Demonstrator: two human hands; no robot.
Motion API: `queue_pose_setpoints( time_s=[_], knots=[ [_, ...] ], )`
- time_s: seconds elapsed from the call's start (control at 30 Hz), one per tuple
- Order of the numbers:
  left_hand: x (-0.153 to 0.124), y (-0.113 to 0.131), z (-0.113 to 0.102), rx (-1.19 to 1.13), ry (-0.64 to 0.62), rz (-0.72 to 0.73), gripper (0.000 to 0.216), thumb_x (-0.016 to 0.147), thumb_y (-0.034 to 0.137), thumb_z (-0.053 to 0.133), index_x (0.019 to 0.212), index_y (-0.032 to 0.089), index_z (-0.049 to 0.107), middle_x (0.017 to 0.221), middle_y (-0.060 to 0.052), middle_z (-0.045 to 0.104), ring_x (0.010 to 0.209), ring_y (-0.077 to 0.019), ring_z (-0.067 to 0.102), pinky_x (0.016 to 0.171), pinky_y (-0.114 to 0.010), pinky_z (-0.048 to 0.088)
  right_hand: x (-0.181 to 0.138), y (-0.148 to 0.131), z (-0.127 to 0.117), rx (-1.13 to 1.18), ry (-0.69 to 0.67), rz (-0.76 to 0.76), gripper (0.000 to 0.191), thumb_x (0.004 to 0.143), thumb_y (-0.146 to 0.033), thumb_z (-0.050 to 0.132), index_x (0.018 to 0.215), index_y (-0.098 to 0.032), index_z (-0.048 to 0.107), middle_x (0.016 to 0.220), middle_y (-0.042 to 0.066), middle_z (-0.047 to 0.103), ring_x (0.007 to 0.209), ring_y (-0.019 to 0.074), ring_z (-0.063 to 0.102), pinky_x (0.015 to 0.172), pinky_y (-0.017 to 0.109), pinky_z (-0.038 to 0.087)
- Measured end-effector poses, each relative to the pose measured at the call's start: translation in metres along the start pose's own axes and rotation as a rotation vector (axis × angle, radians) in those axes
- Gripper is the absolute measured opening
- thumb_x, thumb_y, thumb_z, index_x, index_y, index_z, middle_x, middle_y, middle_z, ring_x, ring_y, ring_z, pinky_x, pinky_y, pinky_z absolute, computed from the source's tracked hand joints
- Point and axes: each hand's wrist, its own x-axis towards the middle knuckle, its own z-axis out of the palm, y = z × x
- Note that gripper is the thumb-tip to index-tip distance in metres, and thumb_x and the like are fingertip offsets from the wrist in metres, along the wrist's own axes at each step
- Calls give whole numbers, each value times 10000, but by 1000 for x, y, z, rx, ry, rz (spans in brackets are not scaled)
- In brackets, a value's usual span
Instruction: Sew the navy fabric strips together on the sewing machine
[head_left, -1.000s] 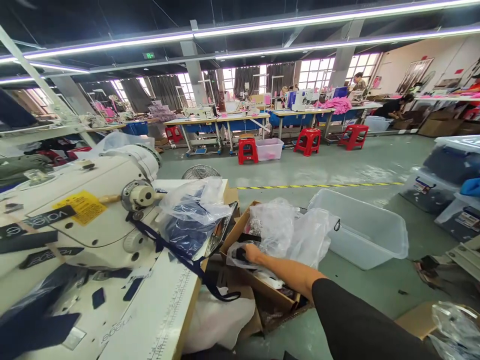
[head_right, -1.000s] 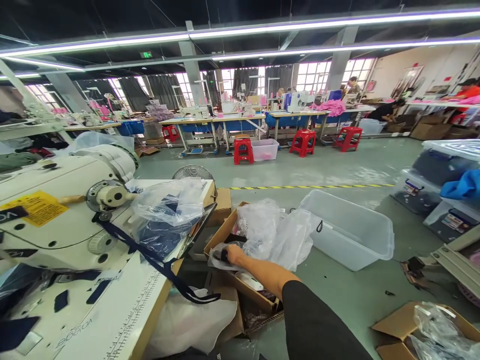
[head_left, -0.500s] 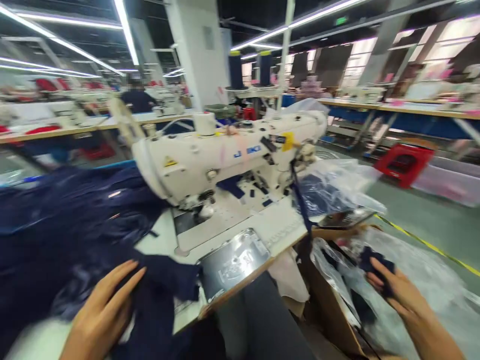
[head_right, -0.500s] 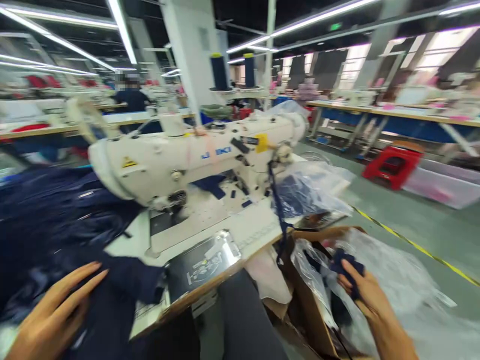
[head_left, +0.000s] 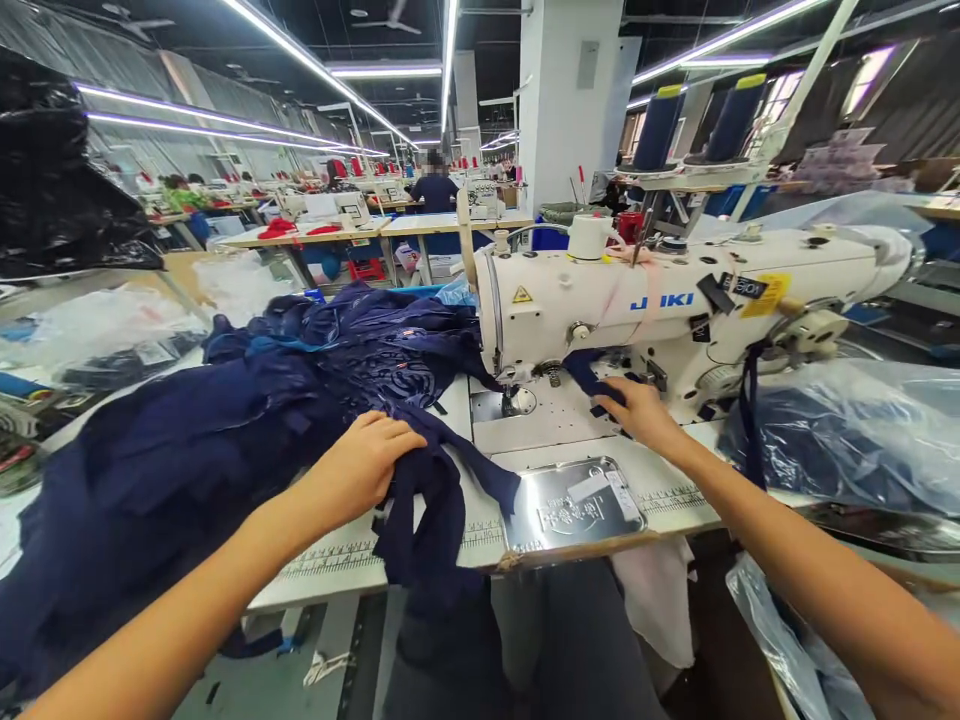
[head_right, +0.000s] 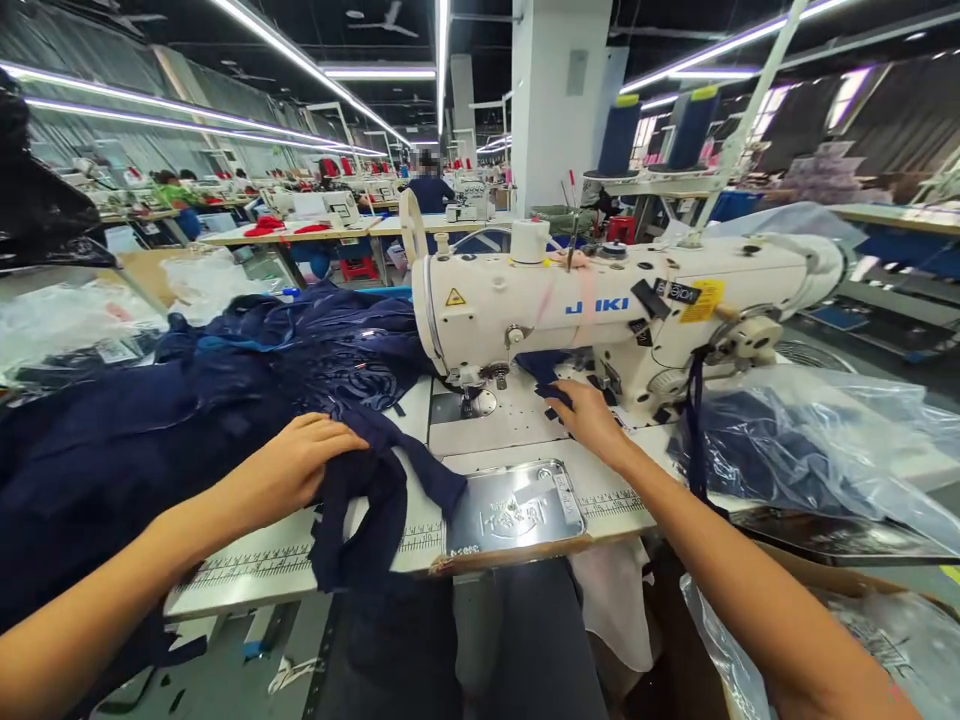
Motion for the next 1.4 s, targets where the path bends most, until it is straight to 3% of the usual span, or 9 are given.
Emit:
queue_pose_setpoints(
  time_s=[0.1,0.2,0.33,0.5,0.73,1.0,1.1,1.23,1.4],
  knots=[
    [14,3,-11,-9,-135,41,529,652,-56,293,994,204,602,951,-14,644,865,-147,583,862,-308,401,16,8,11,-282,-71,-147,200,832,-186,487,992,-155,603,956,84,611,859,212,581,732,298,451],
    [38,14,-6,35,-98,90,395,724,-5,362,954,200,610,958,-39,631,904,-182,569,831,-320,406,23,11,9,-496,-160,-206,214,860,-232,483,1044,-173,577,1056,87,567,841,202,576,686,283,443],
    [65,27,19,231,-45,101,297,702,-27,412,796,157,625,852,-102,623,873,-244,567,821,-387,387,27,16,-1,-653,-149,-221,258,811,-224,564,1062,-170,560,1170,94,505,955,224,533,780,320,430],
    [74,12,39,350,44,-34,313,715,-30,347,737,131,614,722,-108,615,719,-254,586,763,-402,396,21,20,-7,-617,-91,-262,248,796,-155,556,1042,-172,576,1178,93,505,1031,240,472,838,364,402],
    [82,18,36,66,167,-117,241,803,151,336,768,166,573,716,-42,633,692,-196,589,682,-312,415,32,1,15,-534,-134,-347,173,868,-218,490,848,-153,650,958,87,577,923,224,462,787,343,337],
    [105,34,56,-57,-12,-261,187,754,197,418,583,186,494,510,6,518,546,-170,528,514,-250,336,70,-2,38,-692,-221,-203,217,841,-164,459,787,-142,668,857,125,594,875,238,487,733,351,298],
    [95,28,64,-53,191,-165,99,657,105,430,650,180,494,652,-16,558,608,-170,521,571,-262,394,70,-1,36,-690,-221,-213,236,835,-115,431,793,-133,663,855,126,604,873,233,504,737,346,290],
    [77,21,65,-202,559,-20,163,754,87,376,812,171,502,817,-41,565,752,-149,547,680,-251,459,57,-11,26,-553,-249,-140,223,863,-143,420,843,-147,642,871,85,618,861,206,534,711,307,292],
    [68,27,52,-222,598,26,184,826,137,393,885,184,561,830,-28,608,805,-148,565,760,-273,455,44,-29,22,-319,-518,-73,153,847,-179,483,800,-180,629,775,10,639,741,149,566,648,243,308]
  ],
)
